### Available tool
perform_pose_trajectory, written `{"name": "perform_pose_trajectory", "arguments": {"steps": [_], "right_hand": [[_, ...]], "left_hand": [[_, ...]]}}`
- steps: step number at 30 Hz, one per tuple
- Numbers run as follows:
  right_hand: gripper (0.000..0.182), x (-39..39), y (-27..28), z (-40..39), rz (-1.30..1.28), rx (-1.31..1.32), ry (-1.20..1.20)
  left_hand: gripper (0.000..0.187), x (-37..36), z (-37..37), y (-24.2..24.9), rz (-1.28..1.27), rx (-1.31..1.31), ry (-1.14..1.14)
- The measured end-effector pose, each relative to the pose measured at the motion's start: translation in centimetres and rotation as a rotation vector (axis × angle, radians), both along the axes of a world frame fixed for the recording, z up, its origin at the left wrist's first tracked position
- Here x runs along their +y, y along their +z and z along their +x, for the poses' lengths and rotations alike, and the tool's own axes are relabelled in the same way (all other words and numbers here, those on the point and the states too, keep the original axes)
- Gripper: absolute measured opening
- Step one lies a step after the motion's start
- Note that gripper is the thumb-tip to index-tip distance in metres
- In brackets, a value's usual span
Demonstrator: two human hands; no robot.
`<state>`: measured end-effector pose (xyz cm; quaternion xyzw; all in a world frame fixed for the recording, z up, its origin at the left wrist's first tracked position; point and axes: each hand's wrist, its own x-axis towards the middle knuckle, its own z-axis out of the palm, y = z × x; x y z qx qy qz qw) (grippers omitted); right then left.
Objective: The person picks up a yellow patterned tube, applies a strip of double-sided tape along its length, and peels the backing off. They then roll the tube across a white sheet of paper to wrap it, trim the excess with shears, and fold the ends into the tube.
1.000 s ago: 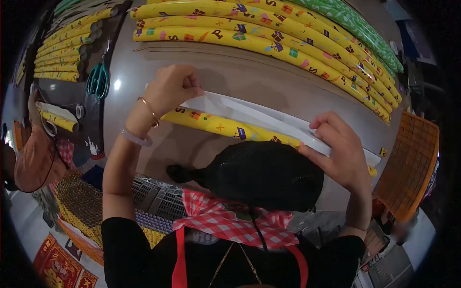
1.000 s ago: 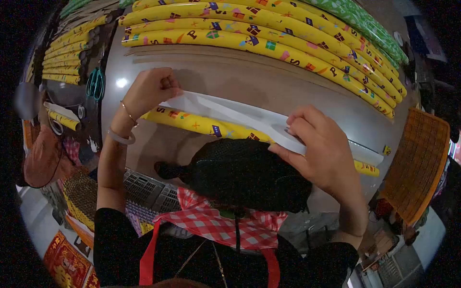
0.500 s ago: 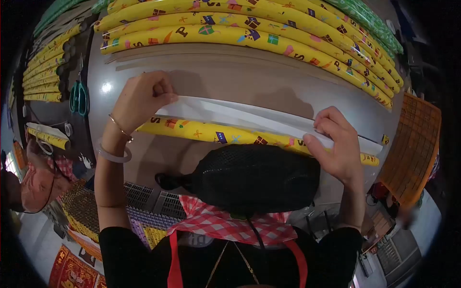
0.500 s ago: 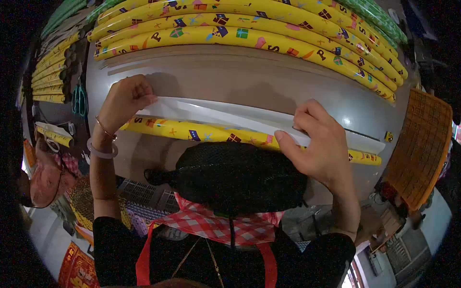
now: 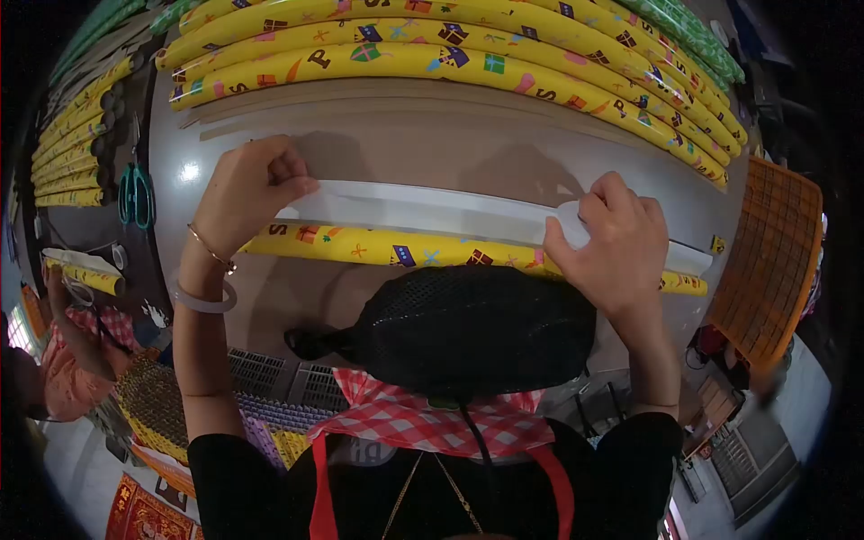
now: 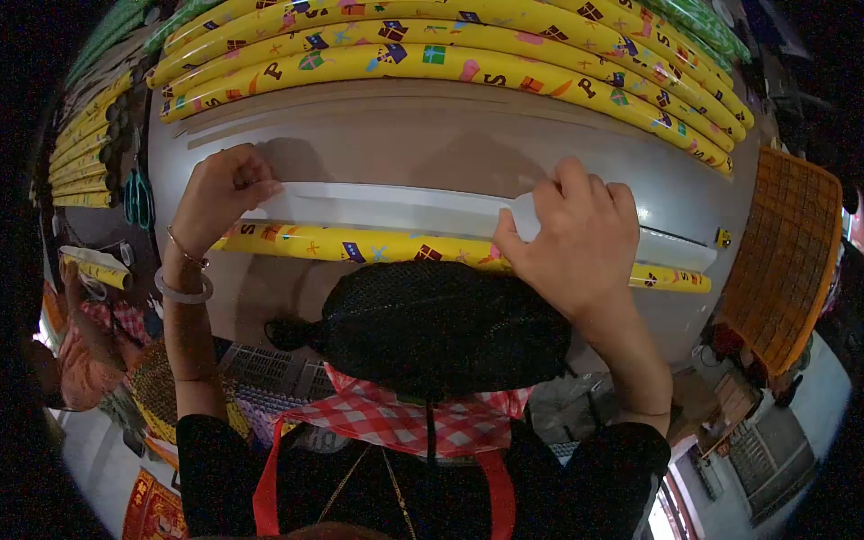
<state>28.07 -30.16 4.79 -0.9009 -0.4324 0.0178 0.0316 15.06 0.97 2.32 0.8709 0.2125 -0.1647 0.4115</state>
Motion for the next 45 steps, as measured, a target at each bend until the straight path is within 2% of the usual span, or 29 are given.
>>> {"name": "perform_pose_trajectory", "arguments": {"steps": [22,45], "right_hand": [[0.025,0.5,-0.4,-0.8,-0.091,-0.087,0.0],[0.022,1.9,-0.2,-1.1,-0.179,-0.099,-0.031]], "left_hand": [[0.016,0.0,0.3,0.4,-0.033,0.101,0.007],[0.015,0.2,0.1,0.2,-0.029,0.059,-0.003]]}}
